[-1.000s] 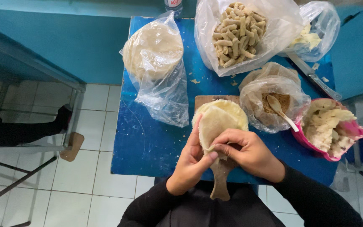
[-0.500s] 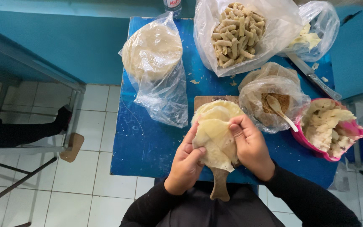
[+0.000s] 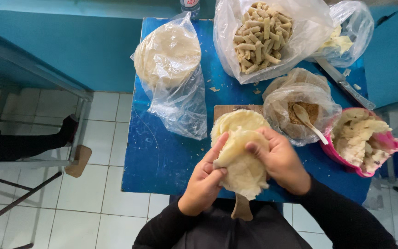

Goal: The person peels thin layers off a large round flatbread, pressing the disc on a wooden paddle board and pulling sheets away by hand. They then cut the stacked layers with a knife, fold and press the pieces, and arrange the slices on the board.

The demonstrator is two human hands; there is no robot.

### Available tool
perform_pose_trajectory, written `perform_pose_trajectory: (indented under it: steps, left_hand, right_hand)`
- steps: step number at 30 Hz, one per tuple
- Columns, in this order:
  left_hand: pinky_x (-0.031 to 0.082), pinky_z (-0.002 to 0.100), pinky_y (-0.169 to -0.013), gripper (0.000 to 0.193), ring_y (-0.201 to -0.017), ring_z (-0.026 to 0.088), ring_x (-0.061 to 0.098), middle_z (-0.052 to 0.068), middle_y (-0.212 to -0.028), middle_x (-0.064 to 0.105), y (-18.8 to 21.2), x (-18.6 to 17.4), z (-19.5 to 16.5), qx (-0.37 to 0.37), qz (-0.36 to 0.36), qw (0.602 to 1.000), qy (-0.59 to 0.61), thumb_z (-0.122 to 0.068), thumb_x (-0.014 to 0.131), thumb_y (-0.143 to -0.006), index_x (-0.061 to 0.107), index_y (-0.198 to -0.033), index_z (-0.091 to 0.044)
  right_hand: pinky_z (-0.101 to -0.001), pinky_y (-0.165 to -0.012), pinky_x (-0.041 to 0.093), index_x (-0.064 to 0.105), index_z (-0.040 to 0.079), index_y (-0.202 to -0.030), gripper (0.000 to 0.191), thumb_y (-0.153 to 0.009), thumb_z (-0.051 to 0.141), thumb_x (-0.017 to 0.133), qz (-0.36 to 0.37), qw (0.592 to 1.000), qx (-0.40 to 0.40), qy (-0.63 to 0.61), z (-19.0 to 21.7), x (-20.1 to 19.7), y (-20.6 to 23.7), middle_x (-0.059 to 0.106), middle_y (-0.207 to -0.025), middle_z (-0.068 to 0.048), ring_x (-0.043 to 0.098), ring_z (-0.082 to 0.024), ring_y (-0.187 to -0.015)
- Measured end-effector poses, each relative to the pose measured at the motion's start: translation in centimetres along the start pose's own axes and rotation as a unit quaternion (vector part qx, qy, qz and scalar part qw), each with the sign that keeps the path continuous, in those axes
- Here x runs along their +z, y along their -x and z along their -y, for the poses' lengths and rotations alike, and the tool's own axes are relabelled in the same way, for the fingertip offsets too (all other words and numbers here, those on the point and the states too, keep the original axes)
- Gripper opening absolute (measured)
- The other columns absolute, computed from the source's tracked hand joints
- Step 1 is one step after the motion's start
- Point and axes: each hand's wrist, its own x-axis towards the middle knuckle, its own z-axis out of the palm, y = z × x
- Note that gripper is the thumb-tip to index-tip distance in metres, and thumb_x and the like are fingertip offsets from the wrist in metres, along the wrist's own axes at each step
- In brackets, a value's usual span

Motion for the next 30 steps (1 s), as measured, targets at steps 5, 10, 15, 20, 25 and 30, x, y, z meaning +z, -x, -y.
perform_pose_trajectory:
  steps: [5,10,15,20,25,30]
  left_hand:
    - [0.048,0.042,-0.11,0.082,-0.132,0.027,0.058,0.017,-0.152,0.05,0.3,-0.9,-2.0,-0.035,-0.029,0.993,0.111,0.008,0.048,-0.084,0.026,-0.162,-0.002]
    - [0.048,0.042,-0.112,0.078,-0.132,0.029,0.058,0.021,-0.147,0.054,1.4,-3.2,-3.1,-0.016,-0.014,0.994,0.106,0.003,0.054,-0.084,0.032,-0.159,0.005]
    - [0.048,0.045,-0.111,0.072,-0.13,0.033,0.059,0.025,-0.145,0.056,3.2,-6.5,-4.3,0.087,-0.067,0.991,0.082,0.0,0.053,-0.084,0.037,-0.154,0.009]
    - [0.044,0.054,-0.111,0.069,-0.133,0.038,0.055,0.023,-0.147,0.053,5.7,-8.9,-6.4,0.171,-0.13,0.967,0.135,0.002,0.048,-0.089,0.035,-0.156,0.004]
    - [0.04,0.055,-0.115,0.069,-0.138,0.038,0.051,0.022,-0.151,0.05,6.1,-9.2,-6.6,0.196,-0.145,0.961,0.134,0.004,0.046,-0.088,0.034,-0.156,0.002]
    - [0.04,0.056,-0.116,0.068,-0.138,0.038,0.05,0.022,-0.15,0.049,5.8,-9.1,-6.2,0.182,-0.14,0.963,0.145,0.004,0.046,-0.089,0.034,-0.156,0.002]
  right_hand:
    - [-0.0286,-0.079,0.056,0.061,0.002,-0.109,0.027,-0.102,0.027,0.066,-0.029,0.997,-0.053,-0.057,0.9,-2.1,-0.2,0.073,-0.099,-0.009,0.066,-0.011,-0.087]
    - [-0.0277,-0.083,0.055,0.06,0.004,-0.11,0.024,-0.101,0.025,0.067,-0.08,0.991,-0.088,-0.056,1.5,-3.7,-0.8,0.071,-0.102,-0.006,0.066,-0.01,-0.09]
    - [-0.0269,-0.081,0.057,0.059,0.006,-0.11,0.021,-0.104,0.024,0.068,-0.121,0.981,-0.153,0.001,3.6,-5.1,-1.1,0.07,-0.1,-0.003,0.066,-0.009,-0.088]
    - [-0.0227,-0.063,0.047,0.063,0.005,-0.108,0.02,-0.105,0.024,0.066,-0.112,0.955,-0.123,0.244,6.2,-4.7,0.1,0.065,-0.088,-0.002,0.056,-0.005,-0.074]
    - [-0.0226,-0.06,0.05,0.068,0.003,-0.105,0.021,-0.097,0.023,0.067,0.035,0.991,0.006,0.132,7.1,-3.4,-0.5,0.069,-0.083,-0.002,0.062,-0.005,-0.071]
    - [-0.0254,-0.065,0.052,0.07,0.003,-0.107,0.025,-0.094,0.024,0.069,0.052,0.96,0.026,0.273,4.3,-2.8,-4.9,0.071,-0.084,-0.003,0.063,-0.007,-0.075]
